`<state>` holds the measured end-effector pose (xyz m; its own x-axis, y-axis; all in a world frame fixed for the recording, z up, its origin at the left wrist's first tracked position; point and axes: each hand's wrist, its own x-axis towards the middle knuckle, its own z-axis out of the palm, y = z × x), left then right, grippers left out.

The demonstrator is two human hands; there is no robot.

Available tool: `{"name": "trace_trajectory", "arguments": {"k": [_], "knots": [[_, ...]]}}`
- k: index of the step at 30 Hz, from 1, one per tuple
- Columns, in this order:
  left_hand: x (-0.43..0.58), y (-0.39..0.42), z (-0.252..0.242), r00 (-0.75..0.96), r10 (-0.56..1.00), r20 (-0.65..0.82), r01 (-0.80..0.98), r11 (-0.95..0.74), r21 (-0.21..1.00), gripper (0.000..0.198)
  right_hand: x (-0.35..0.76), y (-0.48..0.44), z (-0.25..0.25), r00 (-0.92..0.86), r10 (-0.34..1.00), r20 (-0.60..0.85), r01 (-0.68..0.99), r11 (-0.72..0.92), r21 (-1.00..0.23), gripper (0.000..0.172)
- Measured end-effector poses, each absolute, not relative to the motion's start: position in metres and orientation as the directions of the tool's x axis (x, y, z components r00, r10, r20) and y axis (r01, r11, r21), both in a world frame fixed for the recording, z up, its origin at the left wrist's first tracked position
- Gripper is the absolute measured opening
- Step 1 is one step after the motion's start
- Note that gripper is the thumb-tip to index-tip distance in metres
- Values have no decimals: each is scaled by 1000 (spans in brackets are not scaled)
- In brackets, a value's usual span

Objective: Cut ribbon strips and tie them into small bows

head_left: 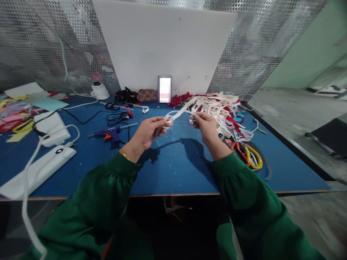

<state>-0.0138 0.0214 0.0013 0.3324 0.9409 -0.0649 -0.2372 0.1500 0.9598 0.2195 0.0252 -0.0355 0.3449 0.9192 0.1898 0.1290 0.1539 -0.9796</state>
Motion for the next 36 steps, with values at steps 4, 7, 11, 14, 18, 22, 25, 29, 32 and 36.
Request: {"name": "trace_trajectory", "arguments": {"k": [4,7,11,14,18,22,25,29,32,36], "knots": [[-13,21,-1,381,918,-109,-269,223,937,22,214,21,-37,219,904,368,550,197,-811,31],[-10,19,-4,421,897,-136,-263,265,928,20,205,12,-34,26,898,440,636,324,-700,47],[-7,13,-7,492,858,-151,-220,290,932,17,192,4,-31,-204,862,465,418,506,-754,48],[-5,10,-7,518,844,-140,-208,283,936,18,190,2,-29,-245,867,435,249,490,-836,42],[-6,10,-6,484,865,-134,-220,268,938,17,192,1,-24,-243,902,357,82,385,-919,37],[-6,12,-10,504,852,-140,-207,276,939,21,189,-1,-21,-231,917,326,52,346,-937,33],[-5,11,-11,507,850,-141,-204,278,939,22,185,-3,-20,-182,924,336,108,358,-927,30],[-4,9,-9,518,842,-149,-177,276,945,20,184,-4,-21,-124,912,392,177,409,-895,21],[-2,6,-7,534,827,-175,-131,285,949,23,184,-3,-22,-101,907,409,200,421,-885,18],[-1,2,-7,585,789,-187,-62,273,960,30,184,-1,-27,-115,904,412,242,427,-871,19]]}}
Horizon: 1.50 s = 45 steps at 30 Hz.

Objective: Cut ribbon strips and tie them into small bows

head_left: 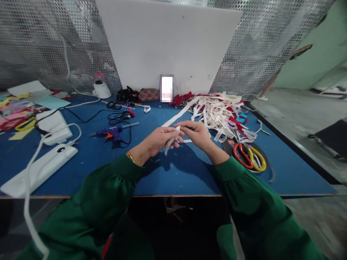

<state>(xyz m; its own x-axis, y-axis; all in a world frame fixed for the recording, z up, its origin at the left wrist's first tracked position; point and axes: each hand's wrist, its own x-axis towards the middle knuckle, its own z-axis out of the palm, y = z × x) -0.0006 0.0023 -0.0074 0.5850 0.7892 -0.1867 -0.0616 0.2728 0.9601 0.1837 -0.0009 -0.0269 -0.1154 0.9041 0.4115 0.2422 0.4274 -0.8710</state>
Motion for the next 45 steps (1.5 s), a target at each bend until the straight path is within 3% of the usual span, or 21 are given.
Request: {"name": "trace_trajectory", "arguments": {"k": [6,11,14,22,24,27,31,36,39,45], "knots": [[0,2,-9,611,784,-114,-122,236,964,28,181,0,-31,-115,915,387,170,402,-900,21],[-4,7,-2,505,863,-34,-292,208,934,24,180,0,-27,-222,936,273,-13,277,-961,43],[-8,11,2,411,912,-2,-358,164,919,27,179,1,-30,-267,939,216,-15,220,-975,35],[-14,21,3,312,950,-8,-336,118,935,40,175,1,-34,72,961,267,115,258,-959,29],[-14,20,3,323,946,-8,-330,120,936,42,175,0,-31,50,978,204,78,200,-977,39],[-14,18,6,348,937,-14,-320,133,938,43,177,-1,-29,-90,996,-13,-83,-21,-996,55],[-14,14,9,423,906,-23,-295,162,942,42,180,-3,-31,-290,936,-200,-79,-232,-970,37],[-16,12,10,477,879,-3,-303,167,938,43,180,-9,-31,-534,813,-232,-75,-320,-945,32],[-17,14,11,478,878,3,-316,168,934,44,177,-12,-30,-523,820,-231,-101,-329,-939,30],[-18,18,11,411,912,15,-342,138,930,45,170,-12,-29,-301,935,-185,-194,-250,-949,29]]}}
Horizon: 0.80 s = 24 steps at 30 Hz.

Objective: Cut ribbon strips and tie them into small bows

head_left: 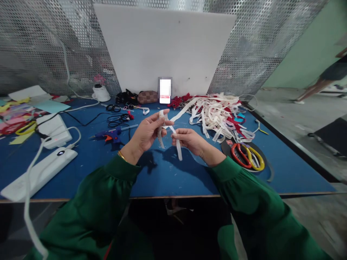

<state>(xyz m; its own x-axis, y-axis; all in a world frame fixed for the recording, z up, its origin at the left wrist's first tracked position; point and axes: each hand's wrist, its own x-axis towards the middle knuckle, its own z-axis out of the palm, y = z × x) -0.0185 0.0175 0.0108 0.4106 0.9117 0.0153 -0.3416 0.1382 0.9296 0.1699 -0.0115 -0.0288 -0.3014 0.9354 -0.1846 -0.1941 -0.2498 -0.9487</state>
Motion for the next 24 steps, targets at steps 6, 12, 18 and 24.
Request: {"name": "trace_trajectory", "arguments": {"k": [6,12,18,24], "knots": [[-18,22,9,324,946,-3,-338,119,934,44,167,-6,-36,-105,991,77,-46,73,-996,31],[-20,26,6,267,964,-14,-327,104,939,42,166,-15,-35,-191,926,327,506,378,-775,29],[-16,26,0,247,967,67,-193,-18,981,53,160,-29,-25,-314,874,370,542,485,-686,20],[-12,23,-2,273,950,154,-49,-146,988,55,156,-36,-19,-250,886,389,337,457,-823,12]]}}
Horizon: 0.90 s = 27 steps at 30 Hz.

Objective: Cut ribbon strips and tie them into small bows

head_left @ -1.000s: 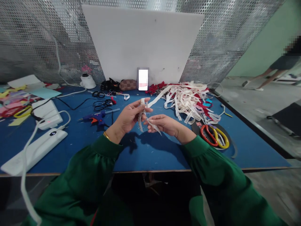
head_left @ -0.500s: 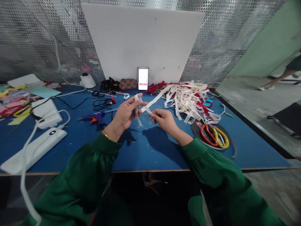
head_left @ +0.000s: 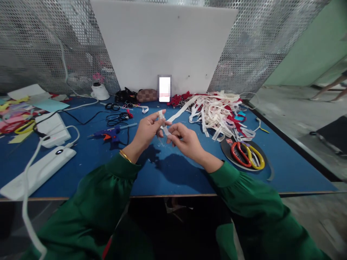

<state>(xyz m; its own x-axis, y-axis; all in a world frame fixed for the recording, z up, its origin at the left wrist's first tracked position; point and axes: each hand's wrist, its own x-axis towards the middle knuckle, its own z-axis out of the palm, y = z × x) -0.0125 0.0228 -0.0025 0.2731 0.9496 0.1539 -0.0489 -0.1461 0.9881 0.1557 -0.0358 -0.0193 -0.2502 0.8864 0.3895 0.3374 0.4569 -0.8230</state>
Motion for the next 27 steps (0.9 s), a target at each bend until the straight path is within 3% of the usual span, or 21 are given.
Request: {"name": "trace_trajectory", "arguments": {"k": [5,10,19,27], "knots": [[-10,22,-9,364,919,152,-7,-161,987,56,158,-32,-12,-215,904,369,-13,375,-927,17],[-7,17,-10,469,875,121,19,-147,989,47,167,-24,-8,-218,935,281,-132,257,-957,17],[-8,11,-2,555,825,107,56,-166,985,42,173,-21,-7,-151,942,301,-56,295,-954,34],[0,8,-10,596,795,114,83,-202,976,48,173,-19,-15,-44,841,539,275,529,-803,13]]}}
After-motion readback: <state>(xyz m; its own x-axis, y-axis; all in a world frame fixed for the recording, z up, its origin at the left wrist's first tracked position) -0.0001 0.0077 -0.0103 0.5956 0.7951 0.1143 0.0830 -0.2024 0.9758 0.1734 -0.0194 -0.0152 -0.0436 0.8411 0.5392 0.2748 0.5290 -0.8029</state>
